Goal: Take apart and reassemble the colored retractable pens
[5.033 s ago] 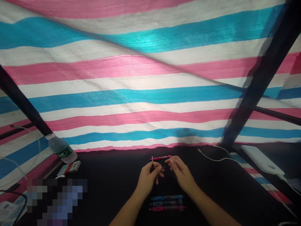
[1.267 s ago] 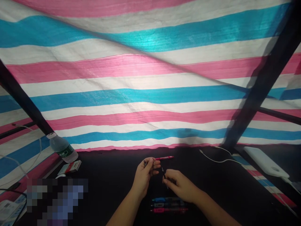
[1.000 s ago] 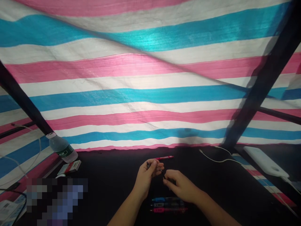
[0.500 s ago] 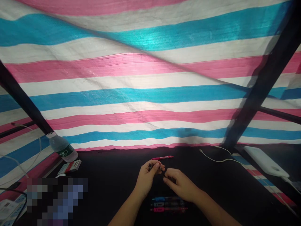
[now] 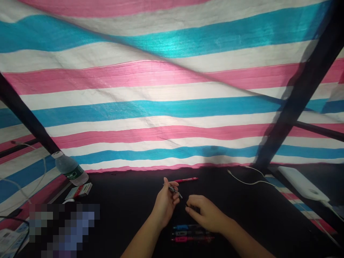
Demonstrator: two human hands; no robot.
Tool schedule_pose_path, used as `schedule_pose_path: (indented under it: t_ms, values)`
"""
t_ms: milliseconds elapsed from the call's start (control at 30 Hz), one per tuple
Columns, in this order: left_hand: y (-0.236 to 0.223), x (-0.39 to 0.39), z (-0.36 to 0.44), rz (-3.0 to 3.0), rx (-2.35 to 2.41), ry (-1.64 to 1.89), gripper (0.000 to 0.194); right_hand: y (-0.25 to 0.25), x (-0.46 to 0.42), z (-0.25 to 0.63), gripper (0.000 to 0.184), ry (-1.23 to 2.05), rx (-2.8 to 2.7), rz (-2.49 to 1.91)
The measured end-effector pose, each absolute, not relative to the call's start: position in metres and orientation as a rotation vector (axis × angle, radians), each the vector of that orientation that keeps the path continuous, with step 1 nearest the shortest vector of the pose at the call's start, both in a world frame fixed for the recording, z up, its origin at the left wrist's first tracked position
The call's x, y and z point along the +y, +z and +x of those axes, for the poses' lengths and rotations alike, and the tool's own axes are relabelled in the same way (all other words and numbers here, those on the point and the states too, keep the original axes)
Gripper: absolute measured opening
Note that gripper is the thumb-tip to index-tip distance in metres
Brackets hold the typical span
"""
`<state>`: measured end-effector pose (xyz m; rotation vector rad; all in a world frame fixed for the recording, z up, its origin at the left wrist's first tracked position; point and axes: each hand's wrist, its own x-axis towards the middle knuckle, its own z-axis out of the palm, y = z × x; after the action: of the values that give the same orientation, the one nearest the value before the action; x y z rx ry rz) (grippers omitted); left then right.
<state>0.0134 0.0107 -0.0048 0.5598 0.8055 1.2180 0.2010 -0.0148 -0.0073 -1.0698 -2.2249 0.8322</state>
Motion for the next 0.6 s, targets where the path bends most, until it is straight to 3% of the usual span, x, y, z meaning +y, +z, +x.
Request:
schedule_pose_path:
  t_ms: [600]
  values:
    - [-0.013,0.014,0.013,0.819,0.937,1.304,0.062,-0.005,-0.014,0.205,0.02,0.697,-2.295,-1.132]
